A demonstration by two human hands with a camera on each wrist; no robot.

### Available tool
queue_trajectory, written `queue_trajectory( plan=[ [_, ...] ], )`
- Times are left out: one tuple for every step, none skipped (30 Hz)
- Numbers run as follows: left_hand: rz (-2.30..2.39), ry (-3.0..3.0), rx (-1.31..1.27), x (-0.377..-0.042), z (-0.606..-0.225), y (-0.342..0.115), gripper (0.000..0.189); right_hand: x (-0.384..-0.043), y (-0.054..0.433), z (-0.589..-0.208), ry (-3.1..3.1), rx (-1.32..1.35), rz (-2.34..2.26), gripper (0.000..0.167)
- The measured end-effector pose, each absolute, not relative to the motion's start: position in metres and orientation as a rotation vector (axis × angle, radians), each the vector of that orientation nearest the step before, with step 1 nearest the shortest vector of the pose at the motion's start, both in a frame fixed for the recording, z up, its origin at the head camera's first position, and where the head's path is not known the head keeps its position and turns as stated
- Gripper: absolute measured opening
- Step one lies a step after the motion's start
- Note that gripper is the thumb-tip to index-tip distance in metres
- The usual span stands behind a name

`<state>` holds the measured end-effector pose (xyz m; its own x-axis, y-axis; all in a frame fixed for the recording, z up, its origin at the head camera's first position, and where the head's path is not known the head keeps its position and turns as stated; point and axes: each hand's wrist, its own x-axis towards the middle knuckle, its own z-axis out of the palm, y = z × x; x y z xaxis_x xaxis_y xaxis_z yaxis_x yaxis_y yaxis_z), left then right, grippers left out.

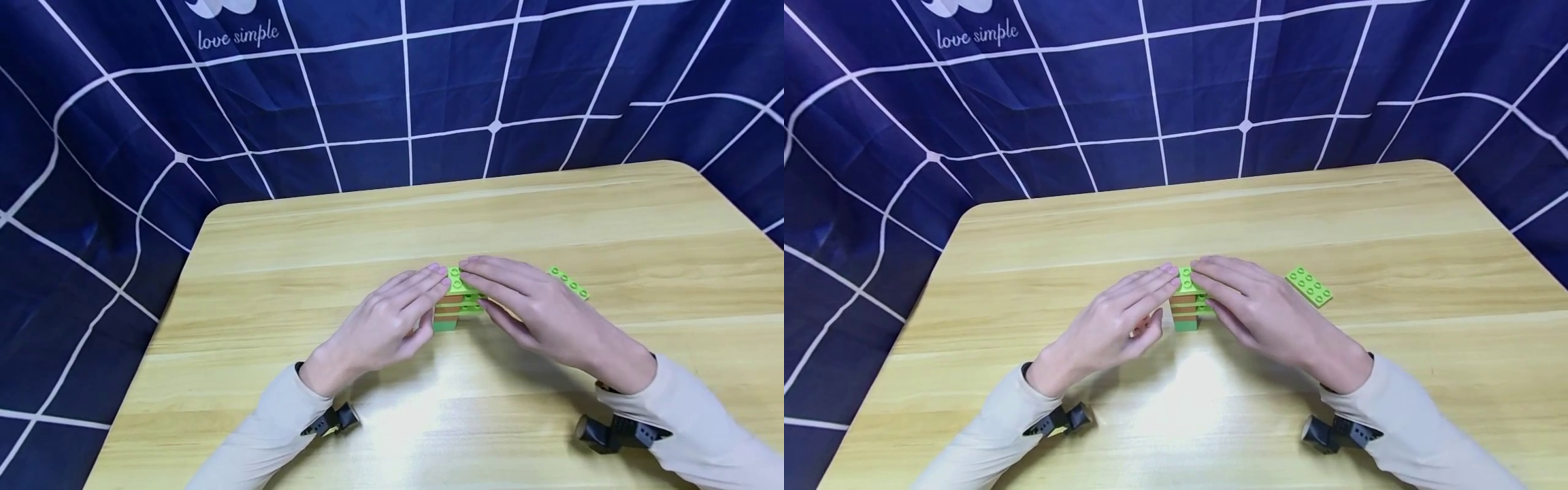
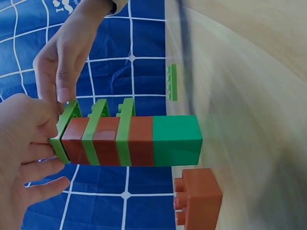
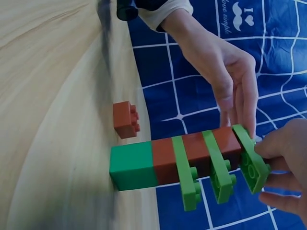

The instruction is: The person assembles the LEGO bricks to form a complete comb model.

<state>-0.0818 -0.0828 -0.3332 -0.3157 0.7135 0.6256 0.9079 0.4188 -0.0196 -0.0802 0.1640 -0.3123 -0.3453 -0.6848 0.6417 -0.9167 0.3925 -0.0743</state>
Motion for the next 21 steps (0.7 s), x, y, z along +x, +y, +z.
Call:
queue_trajectory(
  plan=[
    [-0.449, -2.122, -1.369, -0.0814, -0.3327, -0.0831, 0.044, -0.0799, 0.1641, -0.3130, -2.132, 1.371, 0.580, 0.043],
    [-0.439, -2.124, -1.370, -0.0812, -0.3321, -0.0833, 0.044, -0.0794, 0.1644, -0.3136, -2.136, 1.375, 0.566, 0.043],
    [-0.427, -2.125, -1.375, -0.0811, -0.3317, -0.0834, 0.043, -0.0789, 0.1647, -0.3143, -2.135, 1.382, 0.548, 0.043],
    [-0.415, -2.128, -1.378, -0.0810, -0.3312, -0.0835, 0.043, -0.0782, 0.1651, -0.3149, -2.135, 1.385, 0.526, 0.043],
    [-0.405, -2.133, -1.382, -0.0807, -0.3305, -0.0837, 0.043, -0.0775, 0.1653, -0.3156, -2.133, 1.393, 0.507, 0.043],
    [-0.398, -2.138, -1.385, -0.0805, -0.3296, -0.0838, 0.043, -0.0768, 0.1655, -0.3162, -2.128, 1.399, 0.489, 0.042],
    [-0.396, -2.147, -1.389, -0.0802, -0.3289, -0.0840, 0.043, -0.0763, 0.1657, -0.3167, -2.123, 1.405, 0.473, 0.042],
    [-0.395, -2.157, -1.392, -0.0800, -0.3282, -0.0842, 0.043, -0.0758, 0.1657, -0.3172, -2.120, 1.411, 0.459, 0.042],
    [-0.398, -2.168, -1.396, -0.0797, -0.3274, -0.0844, 0.044, -0.0758, 0.1656, -0.3176, -2.108, 1.414, 0.450, 0.042],
    [-0.404, -2.180, -1.400, -0.0794, -0.3266, -0.0846, 0.044, -0.0755, 0.1653, -0.3179, -2.103, 1.417, 0.444, 0.042],
    [-0.409, -2.190, -1.406, -0.0791, -0.3260, -0.0850, 0.045, -0.0756, 0.1649, -0.3182, -2.095, 1.420, 0.444, 0.042],
    [-0.411, -2.199, -1.411, -0.0789, -0.3256, -0.0854, 0.046, -0.0757, 0.1645, -0.3184, -2.089, 1.420, 0.443, 0.041],
    [-0.416, -2.206, -1.417, -0.0790, -0.3253, -0.0858, 0.047, -0.0757, 0.1641, -0.3187, -2.086, 1.419, 0.442, 0.041],
    [-0.419, -2.210, -1.422, -0.0790, -0.3250, -0.0862, 0.048, -0.0758, 0.1636, -0.3188, -2.081, 1.419, 0.442, 0.041],
    [-0.423, -2.211, -1.428, -0.0792, -0.3247, -0.0866, 0.049, -0.0759, 0.1633, -0.3191, -2.077, 1.418, 0.441, 0.041],
    [-0.424, -2.209, -1.434, -0.0793, -0.3245, -0.0870, 0.050, -0.0758, 0.1630, -0.3195, -2.076, 1.416, 0.442, 0.041],
    [-0.424, -2.208, -1.439, -0.0796, -0.3246, -0.0873, 0.050, -0.0759, 0.1627, -0.3199, -2.076, 1.414, 0.442, 0.041],
    [-0.425, -2.205, -1.442, -0.0799, -0.3247, -0.0875, 0.051, -0.0758, 0.1625, -0.3202, -2.078, 1.412, 0.442, 0.041],
    [-0.429, -2.203, -1.445, -0.0801, -0.3249, -0.0878, 0.051, -0.0757, 0.1623, -0.3204, -2.079, 1.409, 0.441, 0.041],
    [-0.430, -2.203, -1.446, -0.0802, -0.3249, -0.0881, 0.051, -0.0757, 0.1620, -0.3207, -2.077, 1.406, 0.440, 0.041],
    [-0.431, -2.203, -1.448, -0.0802, -0.3249, -0.0883, 0.052, -0.0758, 0.1617, -0.3211, -2.077, 1.404, 0.438, 0.041]
  ],
)
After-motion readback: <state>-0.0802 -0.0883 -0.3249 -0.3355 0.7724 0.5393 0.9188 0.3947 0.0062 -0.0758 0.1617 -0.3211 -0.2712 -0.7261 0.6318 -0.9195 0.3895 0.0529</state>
